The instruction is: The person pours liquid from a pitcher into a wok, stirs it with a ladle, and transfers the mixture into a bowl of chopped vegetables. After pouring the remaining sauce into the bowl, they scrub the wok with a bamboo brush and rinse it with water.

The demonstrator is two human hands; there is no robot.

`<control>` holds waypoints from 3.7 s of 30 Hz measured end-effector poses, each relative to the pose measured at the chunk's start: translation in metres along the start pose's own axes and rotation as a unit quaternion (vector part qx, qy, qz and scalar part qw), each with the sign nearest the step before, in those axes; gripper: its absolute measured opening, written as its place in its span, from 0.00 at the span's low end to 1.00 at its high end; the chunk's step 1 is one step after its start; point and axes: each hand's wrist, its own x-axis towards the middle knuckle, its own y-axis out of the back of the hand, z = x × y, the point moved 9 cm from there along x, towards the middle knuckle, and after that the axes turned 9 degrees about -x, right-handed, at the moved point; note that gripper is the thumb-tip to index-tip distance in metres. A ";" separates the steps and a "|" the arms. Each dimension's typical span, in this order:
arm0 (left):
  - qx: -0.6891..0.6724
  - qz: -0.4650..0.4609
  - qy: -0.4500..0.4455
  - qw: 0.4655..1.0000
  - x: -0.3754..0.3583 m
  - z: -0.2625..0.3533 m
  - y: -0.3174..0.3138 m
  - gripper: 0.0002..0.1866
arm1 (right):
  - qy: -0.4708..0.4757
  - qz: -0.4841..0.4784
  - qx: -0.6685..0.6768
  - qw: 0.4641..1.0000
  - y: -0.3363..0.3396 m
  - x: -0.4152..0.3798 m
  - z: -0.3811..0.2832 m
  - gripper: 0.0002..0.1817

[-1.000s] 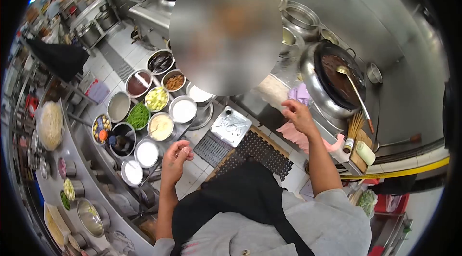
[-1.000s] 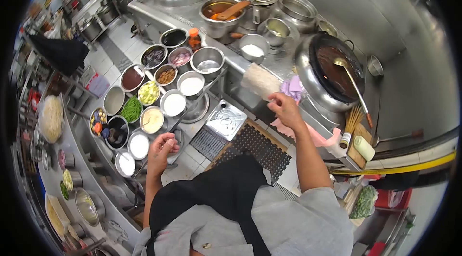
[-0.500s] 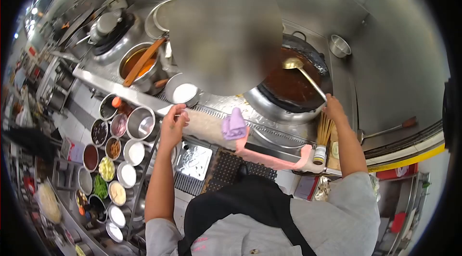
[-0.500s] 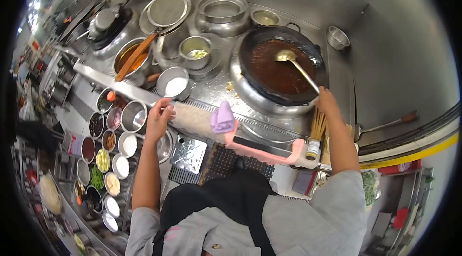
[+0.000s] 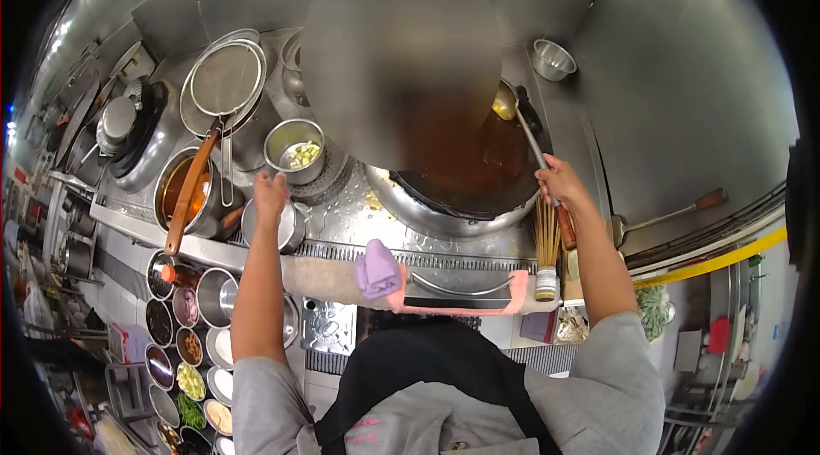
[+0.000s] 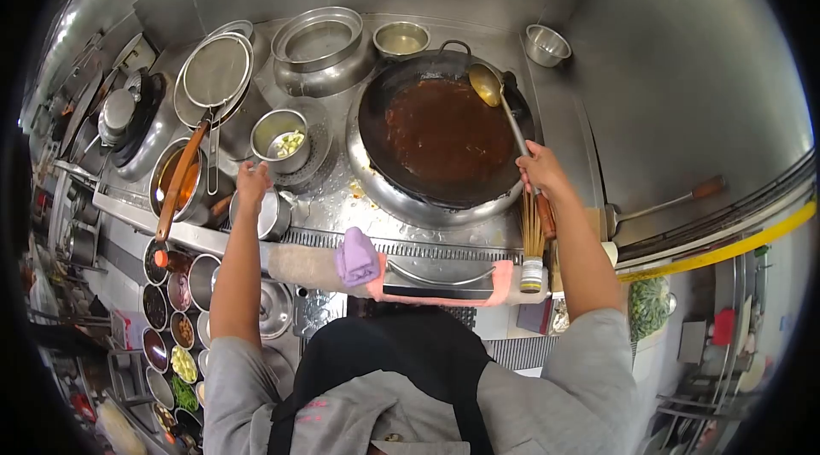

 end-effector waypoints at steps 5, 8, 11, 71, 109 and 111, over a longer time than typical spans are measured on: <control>-0.047 0.037 0.047 0.997 0.041 -0.018 -0.019 0.26 | -0.001 -0.039 -0.056 0.998 -0.042 0.029 -0.015 0.33; -0.039 0.061 0.066 0.995 0.049 -0.020 -0.025 0.25 | 0.008 -0.075 -0.089 0.993 -0.072 0.027 -0.016 0.36; -0.025 0.090 0.100 0.991 0.057 -0.030 -0.023 0.23 | 0.029 -0.078 -0.164 0.983 -0.081 0.009 -0.026 0.36; 0.129 -0.303 0.005 0.944 -0.090 0.175 -0.261 0.10 | -0.008 -0.244 0.222 0.944 -0.007 -0.160 -0.095 0.35; -0.089 -0.288 0.113 0.947 -0.115 0.154 -0.172 0.04 | -0.147 -0.281 0.465 0.826 -0.049 -0.078 0.025 0.07; -0.094 -0.290 0.110 0.946 -0.115 0.158 -0.176 0.05 | -0.140 -0.287 0.460 0.828 -0.044 -0.090 0.011 0.08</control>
